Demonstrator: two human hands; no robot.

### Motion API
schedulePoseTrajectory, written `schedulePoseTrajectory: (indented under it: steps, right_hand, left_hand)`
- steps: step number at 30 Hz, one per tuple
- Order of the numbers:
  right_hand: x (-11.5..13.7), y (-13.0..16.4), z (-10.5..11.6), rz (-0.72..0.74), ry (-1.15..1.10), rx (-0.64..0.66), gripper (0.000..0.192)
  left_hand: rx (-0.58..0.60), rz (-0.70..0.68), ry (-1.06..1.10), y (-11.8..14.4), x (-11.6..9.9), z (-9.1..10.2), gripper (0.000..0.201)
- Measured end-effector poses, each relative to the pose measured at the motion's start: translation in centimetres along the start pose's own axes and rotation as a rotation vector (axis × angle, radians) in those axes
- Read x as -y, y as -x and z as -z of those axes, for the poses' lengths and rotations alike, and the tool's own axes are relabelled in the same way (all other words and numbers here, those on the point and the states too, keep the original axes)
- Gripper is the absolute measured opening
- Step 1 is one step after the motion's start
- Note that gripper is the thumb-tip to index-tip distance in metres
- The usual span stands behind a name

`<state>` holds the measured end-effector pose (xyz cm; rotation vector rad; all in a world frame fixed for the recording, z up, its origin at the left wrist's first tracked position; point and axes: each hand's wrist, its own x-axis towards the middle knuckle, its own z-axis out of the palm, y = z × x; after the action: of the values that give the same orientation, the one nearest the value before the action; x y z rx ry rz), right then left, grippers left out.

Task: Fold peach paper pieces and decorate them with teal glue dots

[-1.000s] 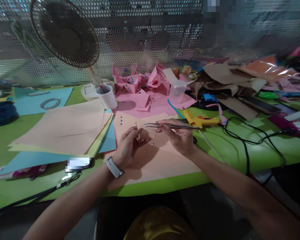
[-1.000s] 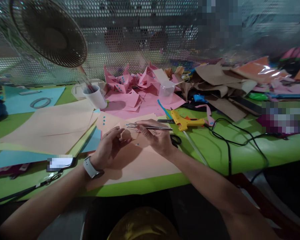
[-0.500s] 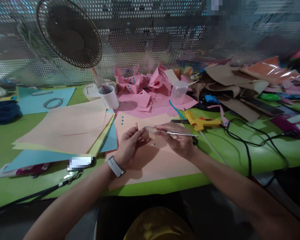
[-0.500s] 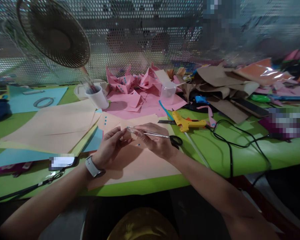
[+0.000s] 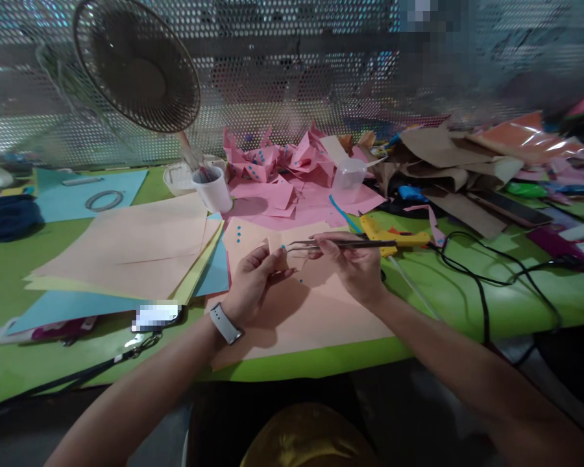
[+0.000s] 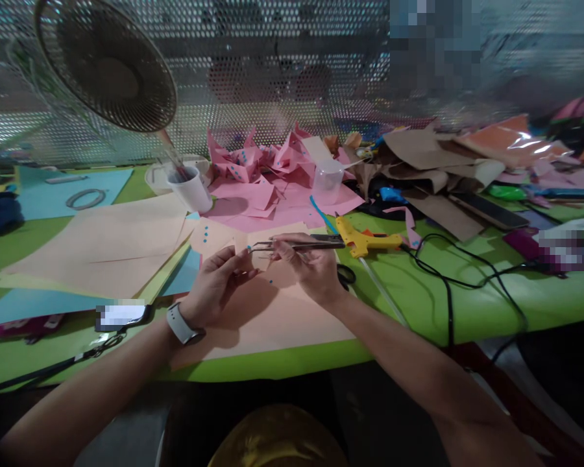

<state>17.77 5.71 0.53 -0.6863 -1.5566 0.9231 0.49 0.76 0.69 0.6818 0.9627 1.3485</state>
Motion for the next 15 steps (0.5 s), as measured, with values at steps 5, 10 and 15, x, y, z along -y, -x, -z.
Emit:
schedulePoseTrajectory:
  steps: [5, 10, 15]
  right_hand:
    - [-0.41, -0.57, -0.28, -0.207, -0.141, -0.05, 0.027]
    - [-0.59, -0.75, -0.42, -0.307, -0.181, -0.057, 0.032]
    - [-0.6, -0.77, -0.67, -0.347, -0.237, -0.095, 0.034]
  left_hand:
    - [-0.02, 0.003, -0.009, -0.11, 0.05, -0.06, 0.034]
    - [-0.019, -0.031, -0.045, -0.11, 0.19, -0.02, 0.036]
    - [-0.015, -0.055, -0.071, -0.07, 0.33, -0.04, 0.037]
